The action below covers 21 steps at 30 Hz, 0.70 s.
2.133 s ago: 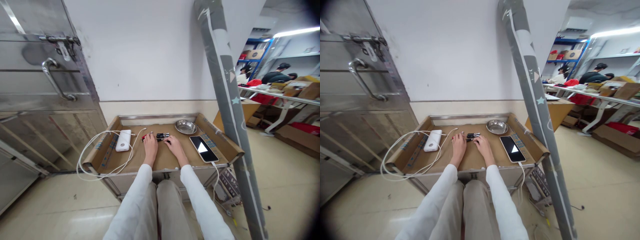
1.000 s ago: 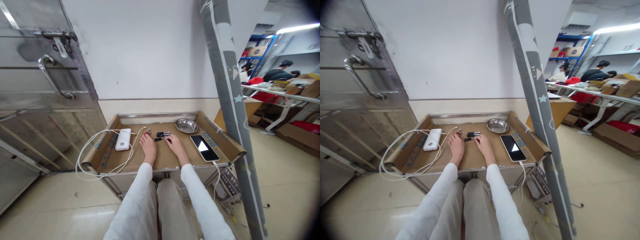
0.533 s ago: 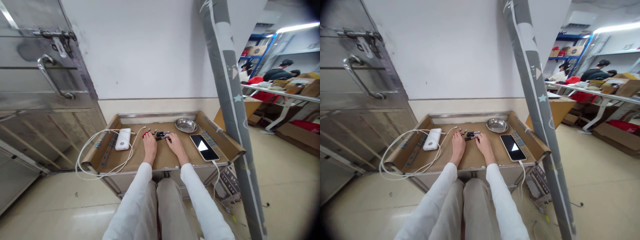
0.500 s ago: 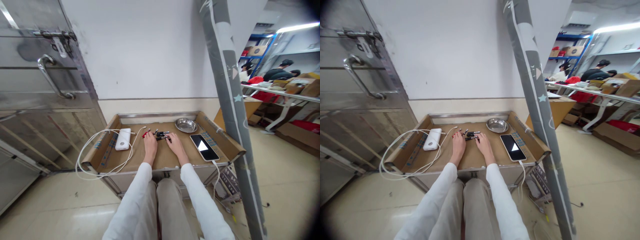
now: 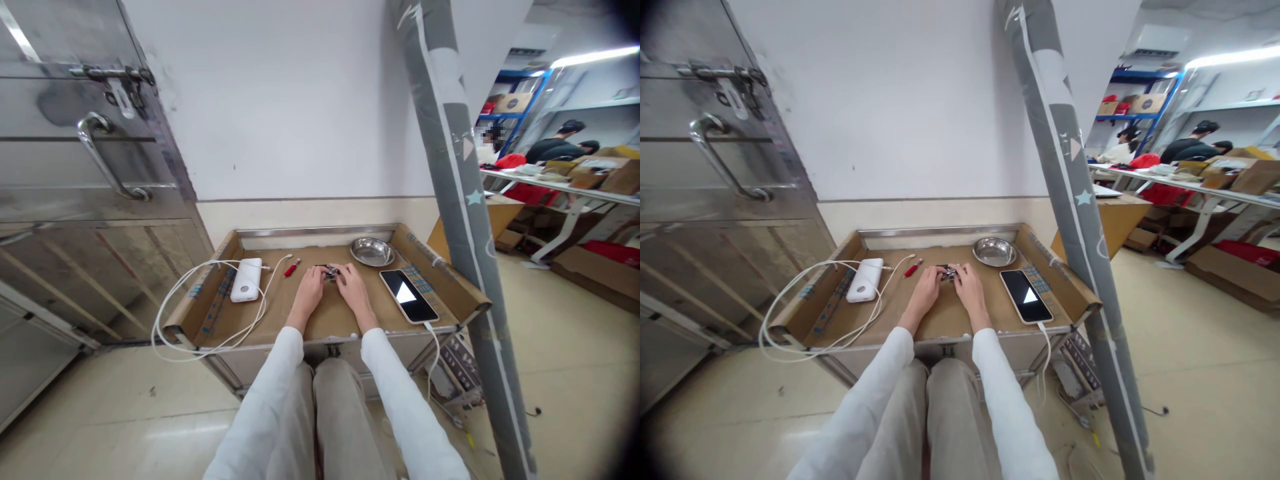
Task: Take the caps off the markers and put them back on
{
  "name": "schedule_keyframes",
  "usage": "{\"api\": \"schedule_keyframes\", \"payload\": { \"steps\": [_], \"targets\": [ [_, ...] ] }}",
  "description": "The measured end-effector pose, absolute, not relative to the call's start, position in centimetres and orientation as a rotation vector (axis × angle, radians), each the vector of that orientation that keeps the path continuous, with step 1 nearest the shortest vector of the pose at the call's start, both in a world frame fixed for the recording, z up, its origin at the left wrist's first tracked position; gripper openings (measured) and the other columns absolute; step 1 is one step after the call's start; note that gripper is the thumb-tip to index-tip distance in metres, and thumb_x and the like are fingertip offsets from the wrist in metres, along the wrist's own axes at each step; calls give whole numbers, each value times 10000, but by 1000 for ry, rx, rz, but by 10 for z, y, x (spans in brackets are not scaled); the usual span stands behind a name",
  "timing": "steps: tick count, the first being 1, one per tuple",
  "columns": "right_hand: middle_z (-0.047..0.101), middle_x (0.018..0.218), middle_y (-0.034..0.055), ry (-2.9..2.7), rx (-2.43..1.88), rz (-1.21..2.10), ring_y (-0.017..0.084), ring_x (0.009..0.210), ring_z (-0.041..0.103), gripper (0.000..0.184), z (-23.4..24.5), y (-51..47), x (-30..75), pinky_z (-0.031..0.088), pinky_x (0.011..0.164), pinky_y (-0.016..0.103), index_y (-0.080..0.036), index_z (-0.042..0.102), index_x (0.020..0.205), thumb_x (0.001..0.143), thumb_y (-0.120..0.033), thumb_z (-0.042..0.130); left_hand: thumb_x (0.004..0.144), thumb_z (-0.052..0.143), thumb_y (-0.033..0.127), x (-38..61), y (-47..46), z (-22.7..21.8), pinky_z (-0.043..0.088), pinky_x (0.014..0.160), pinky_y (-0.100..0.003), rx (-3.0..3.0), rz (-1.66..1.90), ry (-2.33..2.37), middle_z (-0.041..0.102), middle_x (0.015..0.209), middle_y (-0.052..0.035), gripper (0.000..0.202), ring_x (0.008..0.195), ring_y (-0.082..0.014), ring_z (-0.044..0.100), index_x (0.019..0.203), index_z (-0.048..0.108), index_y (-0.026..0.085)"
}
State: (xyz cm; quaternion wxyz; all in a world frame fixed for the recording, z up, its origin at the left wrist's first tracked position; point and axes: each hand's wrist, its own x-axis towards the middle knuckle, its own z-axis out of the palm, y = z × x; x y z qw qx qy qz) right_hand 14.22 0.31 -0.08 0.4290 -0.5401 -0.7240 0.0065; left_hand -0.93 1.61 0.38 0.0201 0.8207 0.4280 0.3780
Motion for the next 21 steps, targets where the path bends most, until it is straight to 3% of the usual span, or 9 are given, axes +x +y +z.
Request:
{"api": "schedule_keyframes", "payload": {
  "steps": [21],
  "targets": [
    [608, 1006, 60, -1770, -1357, 101, 182, 881, 599, 290, 0, 2, 143, 474, 793, 296, -259, 623, 1122, 899, -245, 437, 941, 406, 235, -10, 18, 1, 463, 907, -328, 2306, 1347, 1221, 585, 1003, -69, 126, 986, -163, 573, 1010, 498, 184]
  ]
}}
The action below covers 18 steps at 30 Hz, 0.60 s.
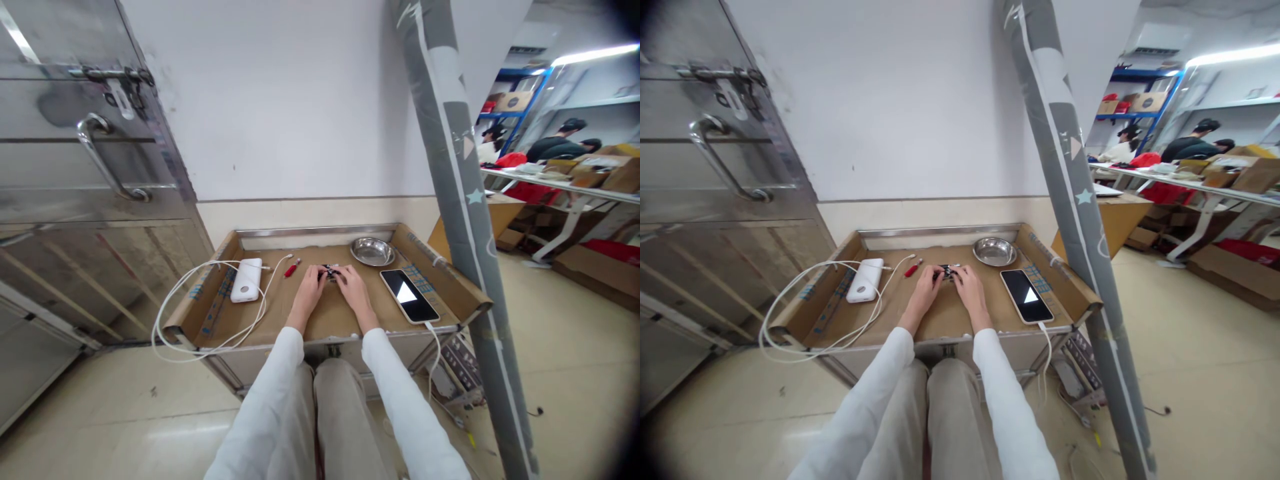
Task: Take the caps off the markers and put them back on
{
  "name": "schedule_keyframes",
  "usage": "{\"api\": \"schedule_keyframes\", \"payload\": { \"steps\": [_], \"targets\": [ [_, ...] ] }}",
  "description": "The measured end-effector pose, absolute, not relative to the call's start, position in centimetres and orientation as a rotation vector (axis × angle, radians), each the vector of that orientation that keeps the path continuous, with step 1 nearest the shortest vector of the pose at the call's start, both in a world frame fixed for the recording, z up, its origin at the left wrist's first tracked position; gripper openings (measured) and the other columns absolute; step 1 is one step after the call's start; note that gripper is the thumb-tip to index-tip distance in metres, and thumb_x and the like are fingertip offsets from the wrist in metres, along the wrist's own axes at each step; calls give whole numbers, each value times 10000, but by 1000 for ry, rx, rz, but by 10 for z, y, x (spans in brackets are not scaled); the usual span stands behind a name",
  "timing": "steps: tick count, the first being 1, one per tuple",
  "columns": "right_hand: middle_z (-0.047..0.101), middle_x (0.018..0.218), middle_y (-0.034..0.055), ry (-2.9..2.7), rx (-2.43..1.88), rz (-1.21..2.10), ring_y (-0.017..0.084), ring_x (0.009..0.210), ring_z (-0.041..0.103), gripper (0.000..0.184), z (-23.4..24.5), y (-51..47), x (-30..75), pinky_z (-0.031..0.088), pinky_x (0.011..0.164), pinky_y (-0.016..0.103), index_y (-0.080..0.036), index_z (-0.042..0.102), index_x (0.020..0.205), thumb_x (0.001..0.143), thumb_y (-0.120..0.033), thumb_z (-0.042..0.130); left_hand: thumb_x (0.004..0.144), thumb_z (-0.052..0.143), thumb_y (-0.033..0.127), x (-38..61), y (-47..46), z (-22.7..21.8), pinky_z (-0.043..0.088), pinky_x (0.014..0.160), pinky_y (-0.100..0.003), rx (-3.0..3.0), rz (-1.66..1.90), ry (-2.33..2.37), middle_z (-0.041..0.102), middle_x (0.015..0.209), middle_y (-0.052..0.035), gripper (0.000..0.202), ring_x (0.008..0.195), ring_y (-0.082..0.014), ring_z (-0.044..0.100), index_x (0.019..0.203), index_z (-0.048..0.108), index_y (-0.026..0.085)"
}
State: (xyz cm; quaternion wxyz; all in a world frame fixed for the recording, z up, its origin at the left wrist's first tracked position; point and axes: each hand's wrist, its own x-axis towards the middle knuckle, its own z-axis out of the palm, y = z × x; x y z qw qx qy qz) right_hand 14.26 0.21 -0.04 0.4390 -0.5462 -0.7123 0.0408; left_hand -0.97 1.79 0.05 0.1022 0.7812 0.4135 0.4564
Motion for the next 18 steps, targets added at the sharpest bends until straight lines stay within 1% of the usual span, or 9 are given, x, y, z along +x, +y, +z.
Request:
{"api": "schedule_keyframes", "payload": {
  "steps": [6, 13, 18],
  "targets": [
    [630, 1039, 61, -1792, -1312, 167, 181, 884, 611, 280, -3, 5, 143, 479, 807, 297, -244, 622, 1112, 899, -243, 440, 934, 424, 238, -10, 20, -1, 467, 890, -298, 2342, 1423, 1186, 574, 962, -63, 108, 952, -154, 573, 982, 502, 181],
    [633, 1058, 59, -1821, -1287, 175, 189, 965, 597, 288, -6, 8, 144, 462, 867, 319, -246, 622, 1119, 883, -220, 459, 924, 451, 245, -9, 18, 2, 466, 907, -311, 2377, 1277, 1234, 567, 1002, -54, 104, 982, -156, 574, 992, 512, 198],
    [620, 1064, 49, -1844, -1268, 213, 165, 898, 601, 316, -5, 8, 144, 475, 820, 293, -261, 619, 1135, 872, -192, 458, 908, 481, 228, -10, 18, 1, 465, 915, -316, 2381, 1229, 1216, 565, 1028, -55, 114, 999, -162, 576, 1011, 515, 195]
  ]
}}
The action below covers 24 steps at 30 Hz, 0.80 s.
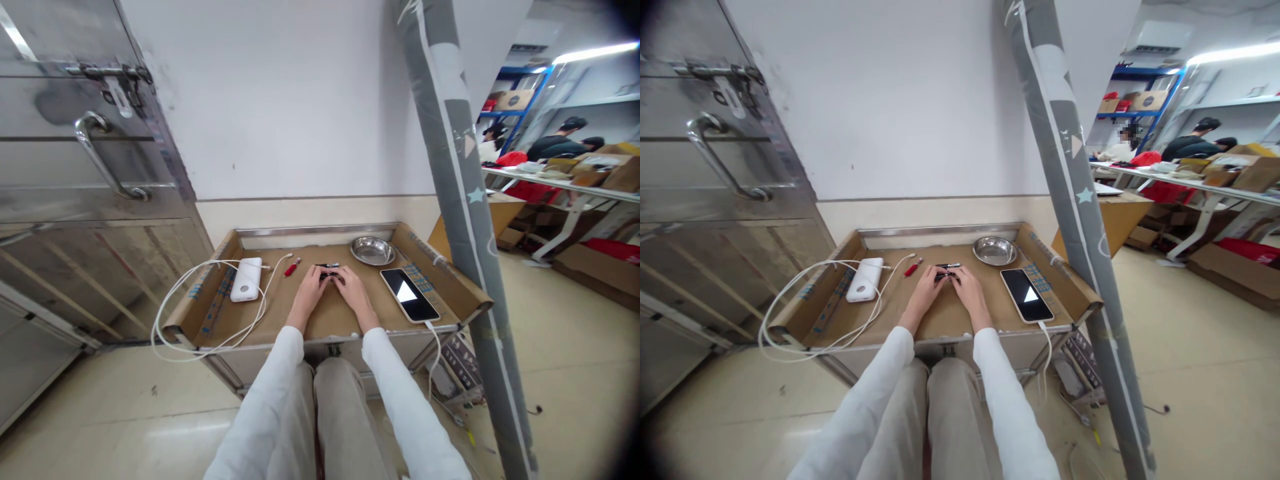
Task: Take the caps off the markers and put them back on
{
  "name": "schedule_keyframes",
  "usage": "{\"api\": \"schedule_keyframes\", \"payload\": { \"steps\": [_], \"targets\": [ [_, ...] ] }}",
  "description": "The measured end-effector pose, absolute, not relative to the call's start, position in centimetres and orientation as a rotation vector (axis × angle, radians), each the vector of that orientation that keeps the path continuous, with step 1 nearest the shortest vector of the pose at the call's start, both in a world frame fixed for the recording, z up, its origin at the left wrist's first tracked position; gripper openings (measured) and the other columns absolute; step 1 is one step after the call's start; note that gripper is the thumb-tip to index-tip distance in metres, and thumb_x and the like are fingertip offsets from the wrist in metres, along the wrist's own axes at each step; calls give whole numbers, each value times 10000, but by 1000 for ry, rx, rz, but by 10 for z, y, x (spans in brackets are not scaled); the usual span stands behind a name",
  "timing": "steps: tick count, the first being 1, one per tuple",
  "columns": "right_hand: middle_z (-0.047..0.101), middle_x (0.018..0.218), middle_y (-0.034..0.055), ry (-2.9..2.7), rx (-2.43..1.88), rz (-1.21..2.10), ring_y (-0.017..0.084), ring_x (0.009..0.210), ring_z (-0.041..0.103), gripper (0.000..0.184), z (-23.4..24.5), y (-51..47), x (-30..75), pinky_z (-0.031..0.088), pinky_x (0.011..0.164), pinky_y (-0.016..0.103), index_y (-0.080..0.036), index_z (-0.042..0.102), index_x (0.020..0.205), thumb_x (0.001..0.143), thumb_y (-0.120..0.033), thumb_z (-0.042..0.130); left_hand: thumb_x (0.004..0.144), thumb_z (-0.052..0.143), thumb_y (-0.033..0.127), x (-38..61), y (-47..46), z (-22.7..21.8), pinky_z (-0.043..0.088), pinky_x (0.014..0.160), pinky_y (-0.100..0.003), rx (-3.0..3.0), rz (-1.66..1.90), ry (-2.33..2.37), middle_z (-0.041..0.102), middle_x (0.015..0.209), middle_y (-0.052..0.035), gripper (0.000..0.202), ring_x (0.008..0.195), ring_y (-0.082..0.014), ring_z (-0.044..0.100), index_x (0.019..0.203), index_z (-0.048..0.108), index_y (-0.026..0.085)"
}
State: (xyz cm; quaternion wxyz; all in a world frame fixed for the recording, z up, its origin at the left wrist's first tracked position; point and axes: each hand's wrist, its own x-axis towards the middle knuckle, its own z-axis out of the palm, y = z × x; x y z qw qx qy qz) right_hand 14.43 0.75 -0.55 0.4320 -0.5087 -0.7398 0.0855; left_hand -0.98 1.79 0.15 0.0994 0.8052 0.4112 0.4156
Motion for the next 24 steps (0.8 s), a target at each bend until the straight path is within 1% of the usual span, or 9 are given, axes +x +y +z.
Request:
{"api": "schedule_keyframes", "payload": {
  "steps": [4, 8, 13, 16, 19, 24],
  "targets": [
    [613, 1068, 52, -1837, -1267, 227, 159, 868, 604, 314, -6, 8, 144, 481, 800, 289, -256, 615, 1138, 868, -197, 464, 911, 481, 240, -10, 18, 1, 469, 899, -314, 2385, 1232, 1218, 567, 1025, -56, 118, 982, -165, 581, 1012, 516, 190],
    [606, 1098, 71, -1808, -1290, 237, 165, 862, 608, 308, -9, 10, 143, 488, 799, 302, -228, 589, 1158, 877, -231, 462, 927, 454, 278, -9, 17, 2, 469, 863, -315, 2451, 1220, 1303, 589, 1005, -60, 138, 949, -172, 591, 1015, 514, 190],
    [608, 1095, 84, -1814, -1290, 206, 186, 929, 597, 330, -10, 10, 141, 477, 851, 332, -209, 547, 1201, 887, -276, 470, 946, 399, 308, -11, 19, 1, 439, 849, -346, 2468, 1203, 1758, 624, 945, -82, 191, 920, -209, 584, 968, 527, 169],
    [611, 1069, 77, -1887, -1251, 136, 198, 1003, 565, 269, -9, 9, 140, 445, 915, 354, -209, 594, 1120, 878, -258, 485, 950, 381, 297, -12, 20, -1, 430, 847, -358, 2381, 1133, 1992, 629, 958, -101, 214, 930, -228, 576, 975, 533, 148],
    [607, 1019, 69, -1946, -1250, 90, 201, 999, 545, 201, -10, 9, 140, 435, 920, 367, -215, 642, 997, 871, -236, 487, 954, 357, 279, -12, 17, -1, 424, 844, -379, 2394, 991, 2086, 629, 961, -112, 235, 938, -246, 567, 981, 543, 137],
    [592, 990, 73, -1932, -1300, 41, 205, 971, 532, 232, -11, 10, 143, 432, 901, 365, -199, 640, 968, 870, -155, 435, 962, 313, 261, -11, 14, -1, 412, 862, -403, 2380, 884, 2157, 624, 1003, -120, 274, 976, -262, 549, 997, 556, 140]
  ]
}}
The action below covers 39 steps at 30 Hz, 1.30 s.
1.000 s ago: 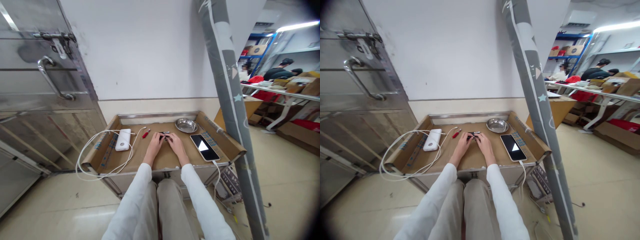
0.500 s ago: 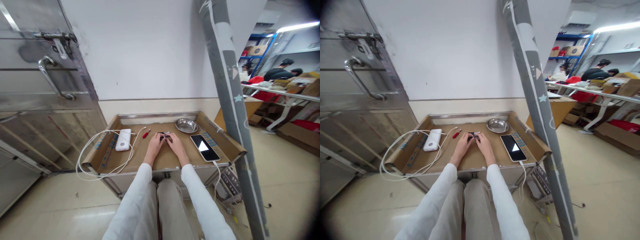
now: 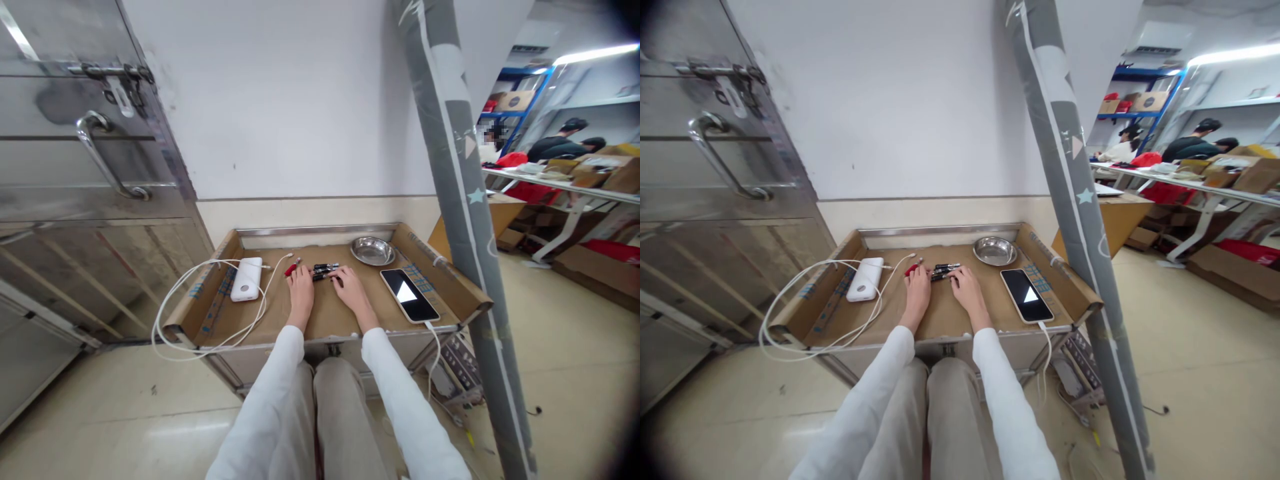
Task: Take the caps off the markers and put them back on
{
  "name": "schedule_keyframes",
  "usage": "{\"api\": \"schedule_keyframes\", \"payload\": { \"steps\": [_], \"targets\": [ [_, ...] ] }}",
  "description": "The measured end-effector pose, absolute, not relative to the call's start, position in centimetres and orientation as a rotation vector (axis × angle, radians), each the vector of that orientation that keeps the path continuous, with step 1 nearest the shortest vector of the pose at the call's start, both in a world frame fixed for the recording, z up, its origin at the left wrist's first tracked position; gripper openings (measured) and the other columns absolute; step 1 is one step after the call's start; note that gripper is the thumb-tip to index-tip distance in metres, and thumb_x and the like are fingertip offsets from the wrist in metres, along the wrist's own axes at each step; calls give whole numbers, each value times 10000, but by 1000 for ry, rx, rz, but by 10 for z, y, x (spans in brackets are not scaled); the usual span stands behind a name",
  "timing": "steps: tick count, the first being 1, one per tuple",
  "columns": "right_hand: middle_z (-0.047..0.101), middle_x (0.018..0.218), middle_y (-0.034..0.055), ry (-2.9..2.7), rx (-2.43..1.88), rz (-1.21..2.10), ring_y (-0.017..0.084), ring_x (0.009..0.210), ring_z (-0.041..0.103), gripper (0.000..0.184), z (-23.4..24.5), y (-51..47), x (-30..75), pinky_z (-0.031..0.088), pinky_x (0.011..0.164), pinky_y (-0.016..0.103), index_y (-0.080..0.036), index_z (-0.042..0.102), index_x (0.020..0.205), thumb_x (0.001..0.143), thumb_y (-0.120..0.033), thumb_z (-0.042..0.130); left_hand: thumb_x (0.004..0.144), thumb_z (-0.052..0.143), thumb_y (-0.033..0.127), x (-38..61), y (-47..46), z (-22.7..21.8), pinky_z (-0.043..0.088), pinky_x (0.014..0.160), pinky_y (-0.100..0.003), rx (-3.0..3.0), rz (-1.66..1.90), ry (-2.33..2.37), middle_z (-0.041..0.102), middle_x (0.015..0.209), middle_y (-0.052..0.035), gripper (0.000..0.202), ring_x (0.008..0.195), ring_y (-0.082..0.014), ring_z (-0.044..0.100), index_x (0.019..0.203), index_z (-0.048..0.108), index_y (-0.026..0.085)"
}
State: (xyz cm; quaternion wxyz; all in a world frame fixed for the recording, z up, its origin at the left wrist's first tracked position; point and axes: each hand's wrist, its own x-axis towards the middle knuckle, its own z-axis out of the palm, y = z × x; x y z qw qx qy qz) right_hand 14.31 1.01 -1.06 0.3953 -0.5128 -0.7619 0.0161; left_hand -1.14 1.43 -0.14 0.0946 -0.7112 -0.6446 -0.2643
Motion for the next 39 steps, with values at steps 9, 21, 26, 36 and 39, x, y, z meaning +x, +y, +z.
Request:
{"api": "schedule_keyframes", "payload": {
  "steps": [9, 21, 26, 36, 39],
  "targets": [
    [583, 942, 72, -1873, -1343, -18, 205, 933, 522, 278, -9, 9, 144, 431, 872, 341, -191, 623, 945, 847, -76, 390, 956, 304, 226, -13, 16, -5, 395, 887, -418, -2033, -869, -1981, 621, 1027, -134, 275, 999, -266, 538, 1020, 554, 131],
    [595, 1037, 87, -1876, -1348, -18, 222, 982, 518, 324, -10, 10, 143, 425, 911, 373, -186, 570, 1116, 862, -110, 384, 969, 266, 202, -15, 20, -1, 462, 767, -306, -2245, -1242, -1851, 641, 930, -125, 258, 886, -207, 616, 968, 516, 136],
    [594, 1073, 90, -1889, -1339, -9, 218, 1002, 519, 341, -13, 12, 144, 427, 922, 380, -195, 560, 1148, 870, -124, 376, 973, 289, 295, -14, 15, 4, 469, 790, -323, -2207, -1460, -1835, 638, 958, -117, 253, 917, -210, 621, 961, 504, 162],
    [587, 1070, 101, -1878, -1366, -20, 224, 999, 519, 353, -13, 11, 144, 436, 906, 388, -183, 551, 1157, 866, -119, 363, 979, 272, 300, -15, 14, 8, 459, 871, -306, -2243, -1663, -1791, 605, 1138, -109, 267, 1054, -177, 584, 1099, 476, 175],
    [586, 1065, 103, -1879, -1368, -25, 226, 996, 514, 347, -12, 10, 143, 430, 913, 393, -179, 553, 1149, 869, -121, 357, 976, 268, 299, -15, 14, 6, 443, 872, -364, -2074, -1384, -1913, 615, 1082, -127, 300, 1030, -226, 576, 1068, 511, 149]
  ]
}}
